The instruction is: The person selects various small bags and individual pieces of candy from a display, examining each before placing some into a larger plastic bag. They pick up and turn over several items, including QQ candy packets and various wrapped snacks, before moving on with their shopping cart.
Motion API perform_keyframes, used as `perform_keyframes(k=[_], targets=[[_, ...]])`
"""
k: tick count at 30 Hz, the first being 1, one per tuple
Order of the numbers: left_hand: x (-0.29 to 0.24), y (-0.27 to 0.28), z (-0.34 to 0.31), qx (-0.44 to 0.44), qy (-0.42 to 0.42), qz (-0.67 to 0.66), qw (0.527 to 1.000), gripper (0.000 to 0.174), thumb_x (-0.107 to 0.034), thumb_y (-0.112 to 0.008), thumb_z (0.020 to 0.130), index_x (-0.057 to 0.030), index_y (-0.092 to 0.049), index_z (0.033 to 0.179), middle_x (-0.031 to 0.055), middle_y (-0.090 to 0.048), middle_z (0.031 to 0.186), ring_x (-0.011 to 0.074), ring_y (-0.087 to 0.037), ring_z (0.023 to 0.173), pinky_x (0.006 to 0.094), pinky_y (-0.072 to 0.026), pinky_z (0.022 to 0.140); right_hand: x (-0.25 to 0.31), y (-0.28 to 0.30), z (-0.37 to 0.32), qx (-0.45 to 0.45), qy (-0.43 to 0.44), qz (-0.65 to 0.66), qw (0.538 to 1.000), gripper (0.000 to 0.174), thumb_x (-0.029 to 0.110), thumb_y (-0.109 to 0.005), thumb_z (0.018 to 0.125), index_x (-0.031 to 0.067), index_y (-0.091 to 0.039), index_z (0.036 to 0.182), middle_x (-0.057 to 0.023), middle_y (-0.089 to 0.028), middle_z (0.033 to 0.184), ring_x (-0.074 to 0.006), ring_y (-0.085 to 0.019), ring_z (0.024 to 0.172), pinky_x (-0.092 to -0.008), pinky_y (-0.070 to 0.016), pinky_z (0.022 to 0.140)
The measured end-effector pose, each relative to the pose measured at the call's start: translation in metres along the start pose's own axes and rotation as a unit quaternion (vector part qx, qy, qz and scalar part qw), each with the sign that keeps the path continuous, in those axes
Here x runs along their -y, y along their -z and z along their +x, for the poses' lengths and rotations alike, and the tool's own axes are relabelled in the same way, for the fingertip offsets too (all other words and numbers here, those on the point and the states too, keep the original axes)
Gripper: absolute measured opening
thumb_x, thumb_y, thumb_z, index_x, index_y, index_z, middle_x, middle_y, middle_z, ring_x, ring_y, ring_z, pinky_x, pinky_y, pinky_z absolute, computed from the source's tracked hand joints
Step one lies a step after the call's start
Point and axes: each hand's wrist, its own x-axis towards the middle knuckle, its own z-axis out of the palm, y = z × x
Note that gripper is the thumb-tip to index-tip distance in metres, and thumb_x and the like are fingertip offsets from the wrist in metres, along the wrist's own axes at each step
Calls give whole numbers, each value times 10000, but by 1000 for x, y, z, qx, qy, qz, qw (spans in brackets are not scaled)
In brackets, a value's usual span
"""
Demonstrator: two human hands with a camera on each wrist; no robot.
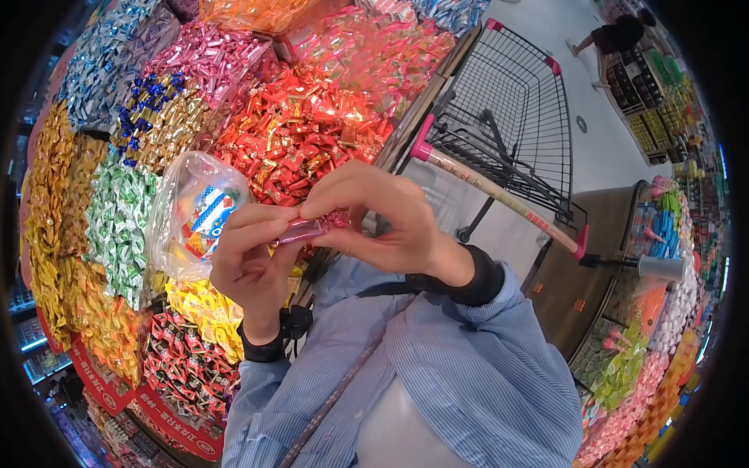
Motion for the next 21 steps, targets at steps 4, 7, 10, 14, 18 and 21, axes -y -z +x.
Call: perform_keyframes(k=[4,7,10,14,18,21], targets=[[0,1,0,1,4,1,1000,305,82,-668,628,-9,-549,894,138,-602,852,222,-591,724,266,-462,580,0,0,0,1,-5,3,1000,259,17,-677,675,7,-587,918,-106,-592,867,-130,-562,672,-198,-425,455],[0,1,-1,-2,6,3,1000,301,74,-676,624,-11,-556,887,131,-605,851,213,-590,717,261,-457,572,1,0,0,1,-7,4,1000,262,16,-679,672,8,-589,918,-108,-593,872,-130,-563,671,-197,-426,456],[-2,2,0,6,20,17,1000,305,62,-686,620,-12,-569,892,118,-607,834,195,-588,710,249,-447,561,0,-1,1,-2,-5,2,1000,243,26,-674,684,5,-587,910,-95,-587,840,-120,-555,653,-196,-420,455],[-5,5,-5,31,117,-25,992,321,43,-693,623,-16,-580,918,96,-604,797,171,-585,695,230,-432,553,0,3,-2,26,-59,18,998,205,49,-658,712,1,-580,895,-73,-565,787,-99,-536,628,-195,-407,458],[0,5,-10,22,132,16,991,311,39,-680,632,-21,-583,922,85,-594,798,172,-572,692,245,-435,591,-6,-2,-3,27,-91,4,995,199,63,-643,732,12,-572,911,-56,-555,786,-85,-526,606,-194,-401,470],[1,5,-8,18,113,122,986,299,44,-665,638,-28,-585,917,83,-590,812,188,-561,715,273,-440,620,-12,-2,-6,47,-150,-16,987,217,63,-622,749,28,-557,954,-44,-558,806,-76,-532,616,-188,-405,496]])
